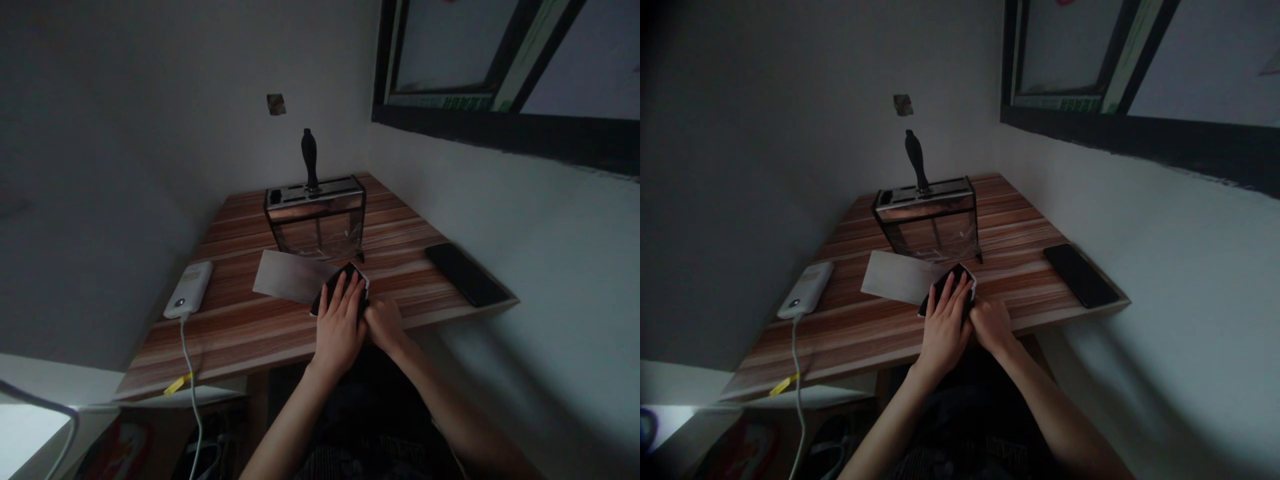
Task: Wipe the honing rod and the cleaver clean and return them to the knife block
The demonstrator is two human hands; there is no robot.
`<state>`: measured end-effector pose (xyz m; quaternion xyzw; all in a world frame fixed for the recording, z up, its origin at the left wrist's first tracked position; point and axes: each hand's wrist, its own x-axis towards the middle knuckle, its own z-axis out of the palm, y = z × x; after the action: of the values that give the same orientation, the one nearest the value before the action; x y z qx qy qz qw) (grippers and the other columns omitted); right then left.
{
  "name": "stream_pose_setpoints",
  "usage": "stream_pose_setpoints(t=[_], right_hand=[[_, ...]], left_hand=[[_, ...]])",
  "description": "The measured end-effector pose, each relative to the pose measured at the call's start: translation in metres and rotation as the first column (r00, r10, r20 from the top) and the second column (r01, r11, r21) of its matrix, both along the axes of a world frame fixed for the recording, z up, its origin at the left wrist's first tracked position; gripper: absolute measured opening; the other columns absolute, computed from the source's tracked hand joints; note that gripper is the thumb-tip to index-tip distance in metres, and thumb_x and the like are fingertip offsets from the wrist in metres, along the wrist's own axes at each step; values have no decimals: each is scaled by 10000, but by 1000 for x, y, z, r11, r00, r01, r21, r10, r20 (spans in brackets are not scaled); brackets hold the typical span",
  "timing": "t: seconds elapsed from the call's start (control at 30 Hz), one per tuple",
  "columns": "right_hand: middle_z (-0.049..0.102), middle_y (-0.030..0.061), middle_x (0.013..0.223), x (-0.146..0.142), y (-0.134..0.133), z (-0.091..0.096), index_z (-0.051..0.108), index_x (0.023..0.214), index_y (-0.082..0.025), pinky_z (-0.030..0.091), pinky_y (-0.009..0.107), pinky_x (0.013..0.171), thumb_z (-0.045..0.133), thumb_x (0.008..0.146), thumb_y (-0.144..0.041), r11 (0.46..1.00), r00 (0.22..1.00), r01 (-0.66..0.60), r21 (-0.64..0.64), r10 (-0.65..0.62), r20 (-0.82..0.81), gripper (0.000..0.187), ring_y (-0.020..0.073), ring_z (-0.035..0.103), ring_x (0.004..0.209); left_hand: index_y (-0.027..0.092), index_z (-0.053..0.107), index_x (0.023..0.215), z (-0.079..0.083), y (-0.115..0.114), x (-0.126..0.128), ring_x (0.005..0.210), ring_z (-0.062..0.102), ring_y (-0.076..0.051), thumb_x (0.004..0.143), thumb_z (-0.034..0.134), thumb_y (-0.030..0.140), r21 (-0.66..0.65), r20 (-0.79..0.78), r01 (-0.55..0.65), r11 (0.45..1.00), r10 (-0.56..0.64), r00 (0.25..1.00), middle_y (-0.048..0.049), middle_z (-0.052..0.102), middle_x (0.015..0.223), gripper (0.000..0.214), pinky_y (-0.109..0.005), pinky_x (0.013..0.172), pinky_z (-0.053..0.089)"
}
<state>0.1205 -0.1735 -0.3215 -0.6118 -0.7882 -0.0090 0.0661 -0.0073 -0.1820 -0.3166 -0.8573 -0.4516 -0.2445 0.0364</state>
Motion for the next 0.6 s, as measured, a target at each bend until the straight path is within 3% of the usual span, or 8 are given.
stream_pose_setpoints(t=[0.43, 0.6], right_hand=[[737, 172, 822, 0, -1, -3, 735, 865, -116, 484, 277, 663, 466, 843, -139, 999, 999, 51, -13, -51, -19, 270, 244, 702, 780], [740, 137, 873, -1, -1, -5, 701, 946, -158, 469, 281, 671, 448, 881, -173, 999, 996, 52, 10, -51, -74, 262, 239, 698, 803]], left_hand=[[217, 260, 1475, 1, 3, 2, 1453, 144, -225, 861, 454, 172, 13, -3, -45, 999, 45, 999, -9, 245, 1553, 646, -520, 1172, 151], [220, 269, 1472, 3, 7, -4, 1451, 152, -225, 859, 468, 176, 46, -19, -47, 998, 48, 999, -15, 273, 1546, 647, -514, 1173, 151]])
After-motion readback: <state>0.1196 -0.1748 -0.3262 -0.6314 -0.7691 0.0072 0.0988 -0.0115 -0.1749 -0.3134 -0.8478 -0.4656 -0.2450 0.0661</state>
